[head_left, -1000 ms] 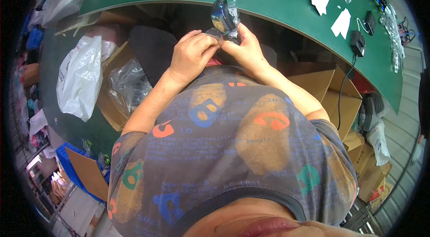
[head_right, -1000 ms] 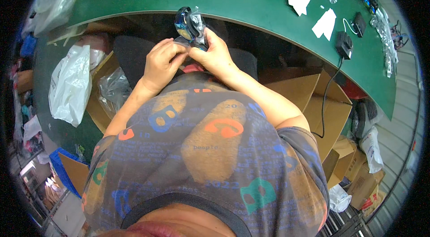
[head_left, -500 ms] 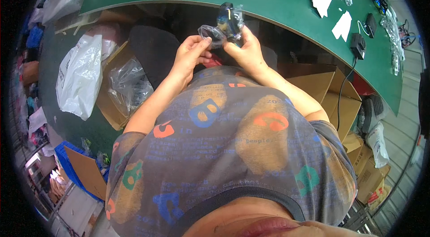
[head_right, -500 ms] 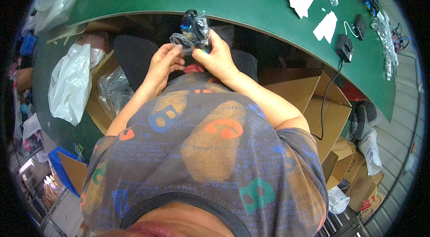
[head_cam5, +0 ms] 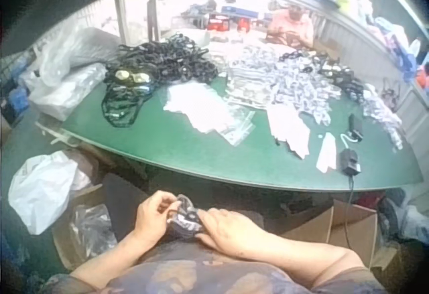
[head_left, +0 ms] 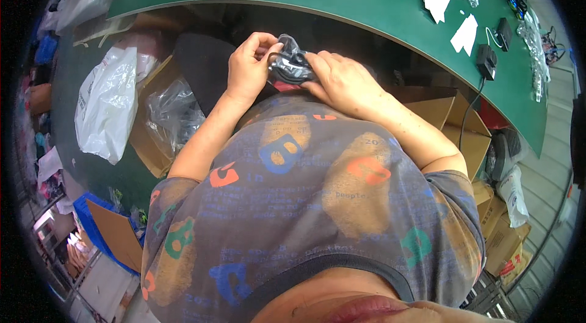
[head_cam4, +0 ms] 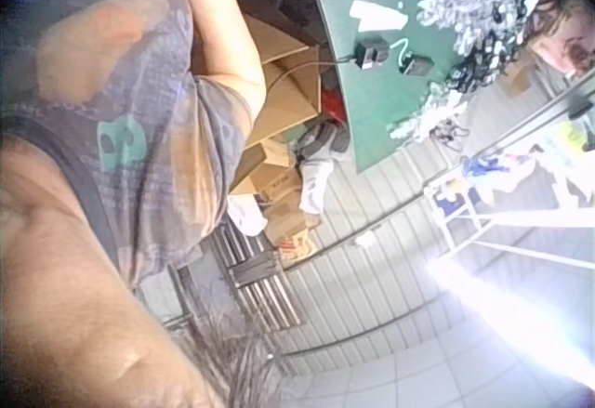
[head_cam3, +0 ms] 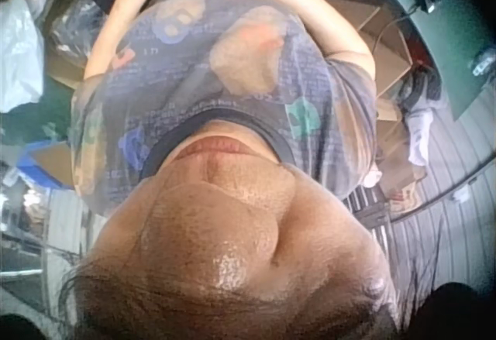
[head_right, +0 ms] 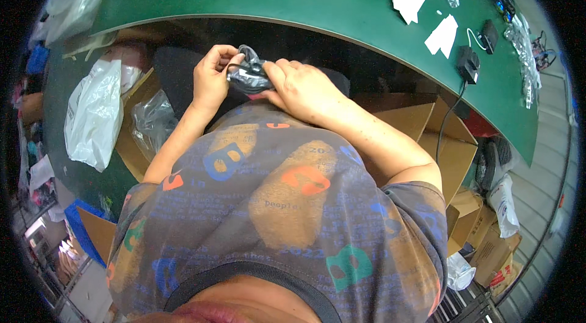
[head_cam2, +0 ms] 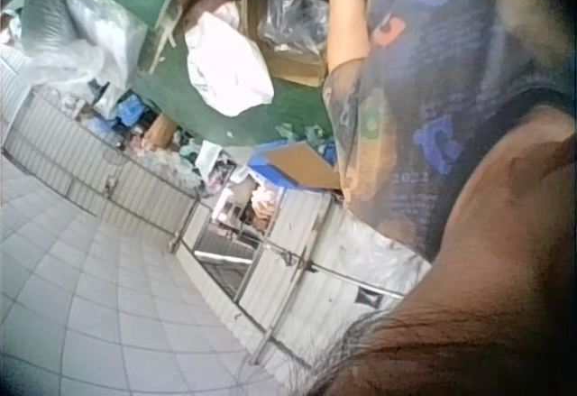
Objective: The recorder is packaging swimming goggles into individual plastic bags at a factory workbench.
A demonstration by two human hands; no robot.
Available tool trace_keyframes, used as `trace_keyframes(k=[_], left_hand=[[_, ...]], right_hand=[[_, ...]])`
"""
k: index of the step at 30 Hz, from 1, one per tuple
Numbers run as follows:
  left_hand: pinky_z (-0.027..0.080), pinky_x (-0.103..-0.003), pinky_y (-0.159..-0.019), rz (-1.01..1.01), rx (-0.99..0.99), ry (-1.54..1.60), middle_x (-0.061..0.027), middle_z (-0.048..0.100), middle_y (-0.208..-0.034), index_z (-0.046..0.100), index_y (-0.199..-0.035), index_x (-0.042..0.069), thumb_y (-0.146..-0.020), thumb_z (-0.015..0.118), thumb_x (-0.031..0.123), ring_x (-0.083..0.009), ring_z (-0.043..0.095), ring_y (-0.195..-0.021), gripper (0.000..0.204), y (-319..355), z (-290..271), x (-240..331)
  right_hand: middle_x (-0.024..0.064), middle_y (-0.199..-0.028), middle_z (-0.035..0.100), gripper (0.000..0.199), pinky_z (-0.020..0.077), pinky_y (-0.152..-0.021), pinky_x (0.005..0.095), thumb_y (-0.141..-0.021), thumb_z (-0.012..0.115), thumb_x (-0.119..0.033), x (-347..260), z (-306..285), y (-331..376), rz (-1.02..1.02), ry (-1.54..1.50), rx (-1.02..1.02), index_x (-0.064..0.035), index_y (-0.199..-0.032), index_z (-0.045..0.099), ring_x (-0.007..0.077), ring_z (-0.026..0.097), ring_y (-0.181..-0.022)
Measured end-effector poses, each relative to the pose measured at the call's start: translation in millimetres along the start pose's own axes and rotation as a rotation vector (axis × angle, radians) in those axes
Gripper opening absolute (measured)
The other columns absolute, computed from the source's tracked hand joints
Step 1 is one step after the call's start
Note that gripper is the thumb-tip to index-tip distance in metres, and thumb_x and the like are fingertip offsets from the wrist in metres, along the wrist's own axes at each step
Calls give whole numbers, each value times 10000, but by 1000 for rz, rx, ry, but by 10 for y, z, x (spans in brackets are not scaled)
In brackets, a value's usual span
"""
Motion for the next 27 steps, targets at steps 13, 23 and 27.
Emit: trace_keyframes(k=[13, 23, 27], left_hand=[[522, -367, -756, 454, -17, -211, -68, 684, -890, 714, -907, 59, -847, 739, 86, -274, 665, -853, 71, 110, 6, 267], [487, -390, -819, 366, 35, -229, -90, 675, -922, 636, -968, 47, -916, 690, 86, -295, 647, -898, 84, 195, -8, 83], [482, -413, -837, 375, 5, -217, -74, 669, -925, 608, -938, 62, -932, 659, 112, -307, 643, -896, 72, 213, 50, 101]], right_hand=[[232, -863, 704, 463, 562, -724, 473, -965, 619, -422, 383, 410, -253, 310, -313, -171, 33, -1051, 624, 382, 723, -833], [38, -790, 601, 427, 409, -464, 278, -1038, 517, -442, 382, 1043, -239, 457, -2337, -335, -31, -1134, 585, 151, 554, -574], [6, -813, 543, 457, 405, -481, 290, -1049, 469, -486, 387, 1067, -204, 287, -2519, -334, -52, -1154, 568, 131, 500, -583]])
Point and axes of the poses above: each hand's wrist, its own y-axis away from the middle knuckle, its own z-axis out of the palm, x = y × z, the point moved 2 cm from there along -y, towards the middle knuckle
